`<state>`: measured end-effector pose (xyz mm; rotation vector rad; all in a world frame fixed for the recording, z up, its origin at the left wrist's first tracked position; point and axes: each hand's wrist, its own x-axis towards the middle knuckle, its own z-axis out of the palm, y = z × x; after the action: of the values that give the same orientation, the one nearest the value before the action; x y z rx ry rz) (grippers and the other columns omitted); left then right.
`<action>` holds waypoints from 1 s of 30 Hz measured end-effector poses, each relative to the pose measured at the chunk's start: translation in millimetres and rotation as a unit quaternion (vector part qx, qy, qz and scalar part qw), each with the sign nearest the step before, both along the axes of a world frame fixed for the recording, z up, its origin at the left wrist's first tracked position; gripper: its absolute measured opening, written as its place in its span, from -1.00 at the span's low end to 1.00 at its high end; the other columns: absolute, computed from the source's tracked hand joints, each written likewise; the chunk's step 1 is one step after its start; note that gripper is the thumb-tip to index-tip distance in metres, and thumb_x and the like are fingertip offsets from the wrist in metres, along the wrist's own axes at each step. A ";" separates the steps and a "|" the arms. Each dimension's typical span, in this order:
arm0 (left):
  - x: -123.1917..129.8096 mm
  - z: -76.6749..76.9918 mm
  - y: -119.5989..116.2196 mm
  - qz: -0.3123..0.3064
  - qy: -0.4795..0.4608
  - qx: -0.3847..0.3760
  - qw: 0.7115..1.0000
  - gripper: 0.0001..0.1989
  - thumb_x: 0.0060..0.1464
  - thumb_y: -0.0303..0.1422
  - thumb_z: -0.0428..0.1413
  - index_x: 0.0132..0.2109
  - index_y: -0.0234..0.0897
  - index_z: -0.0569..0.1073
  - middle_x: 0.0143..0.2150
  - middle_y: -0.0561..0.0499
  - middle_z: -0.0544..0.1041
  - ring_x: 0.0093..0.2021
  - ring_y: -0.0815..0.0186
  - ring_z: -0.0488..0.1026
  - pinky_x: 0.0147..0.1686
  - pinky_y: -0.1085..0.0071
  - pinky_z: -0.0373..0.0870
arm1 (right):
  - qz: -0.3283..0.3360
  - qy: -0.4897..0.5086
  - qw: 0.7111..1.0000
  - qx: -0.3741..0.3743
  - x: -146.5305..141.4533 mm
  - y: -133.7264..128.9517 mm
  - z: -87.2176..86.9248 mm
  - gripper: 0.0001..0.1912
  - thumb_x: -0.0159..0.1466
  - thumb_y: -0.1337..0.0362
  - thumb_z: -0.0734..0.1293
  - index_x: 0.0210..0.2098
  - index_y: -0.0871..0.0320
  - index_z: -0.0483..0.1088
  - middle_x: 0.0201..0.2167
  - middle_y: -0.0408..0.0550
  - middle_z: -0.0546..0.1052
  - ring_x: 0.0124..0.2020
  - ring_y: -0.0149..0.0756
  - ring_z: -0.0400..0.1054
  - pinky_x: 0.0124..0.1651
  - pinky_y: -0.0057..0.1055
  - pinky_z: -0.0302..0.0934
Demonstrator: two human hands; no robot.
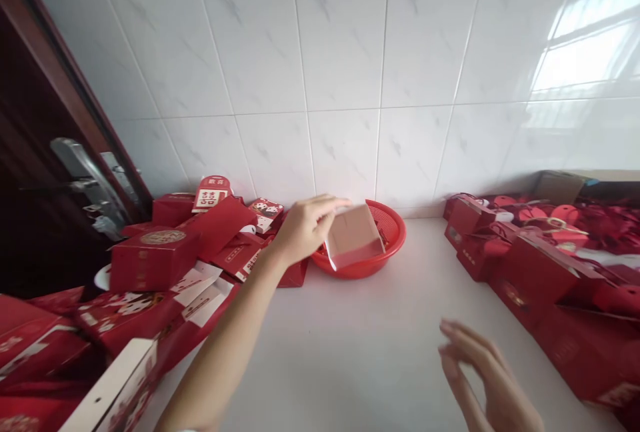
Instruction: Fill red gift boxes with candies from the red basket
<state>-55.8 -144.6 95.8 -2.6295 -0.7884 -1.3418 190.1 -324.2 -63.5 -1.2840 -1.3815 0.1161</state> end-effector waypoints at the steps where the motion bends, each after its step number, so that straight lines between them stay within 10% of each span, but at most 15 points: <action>1: 7.4 -5.9 -12.1 -0.019 0.027 0.003 0.999 -0.66 0.29 -0.50 -0.06 -0.04 -0.22 0.61 -0.10 -0.04 0.67 -0.08 0.28 0.61 -0.05 0.40 0.52 | 0.020 -0.014 0.999 0.026 -2.1 7.3 15.3 -0.72 0.38 0.20 0.31 0.05 0.02 0.50 0.08 0.10 0.50 -0.17 -0.16 0.54 -0.14 -0.28 0.48; 8: 29.4 -27.1 -64.8 -0.075 0.059 -0.002 0.995 -0.61 0.28 -0.58 -0.05 0.09 -0.22 0.57 -0.05 -0.06 0.66 -0.09 0.30 0.62 -0.10 0.42 0.57 | 0.067 -0.032 0.996 0.057 -34.7 53.0 66.0 -0.35 0.36 0.09 0.35 0.35 0.01 0.10 0.17 0.15 0.39 0.04 -0.08 0.43 0.02 -0.06 0.43; 14: 29.9 -39.4 -78.0 -0.068 0.011 -0.072 0.995 -0.61 0.28 -0.56 -0.03 0.14 -0.27 0.54 -0.09 -0.06 0.68 -0.14 0.30 0.64 -0.13 0.44 0.58 | 0.131 0.020 0.991 0.013 -41.9 62.9 64.7 -0.45 0.31 0.12 0.37 0.24 0.04 0.23 0.05 0.11 0.49 -0.01 -0.07 0.45 -0.04 -0.11 0.44; 22: 23.4 -62.2 -38.7 -0.005 0.033 -0.258 0.965 -0.63 0.24 -0.52 -0.02 -0.02 -0.21 0.65 -0.04 -0.01 0.69 -0.04 0.23 0.63 -0.05 0.39 0.55 | 0.245 0.023 0.967 -0.060 -15.5 93.0 50.9 -0.65 0.25 0.19 0.41 0.04 -0.01 0.45 0.11 0.02 0.50 0.10 -0.09 0.44 0.06 -0.19 0.40; 30: 19.3 -69.4 -21.3 0.014 0.024 -0.369 0.929 -0.66 0.24 -0.35 0.05 0.05 -0.30 0.62 0.08 -0.08 0.63 0.12 0.16 0.55 0.12 0.34 0.45 | 0.219 -0.049 0.959 -0.172 -6.1 93.3 32.9 -0.63 0.29 0.07 0.35 0.06 -0.02 0.48 0.05 0.02 0.56 0.02 -0.07 0.47 0.00 -0.17 0.41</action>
<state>-36.5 -165.9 26.4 -3.1328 -1.5734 -1.1122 184.0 -230.9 -30.6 -1.2530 -1.7712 0.6279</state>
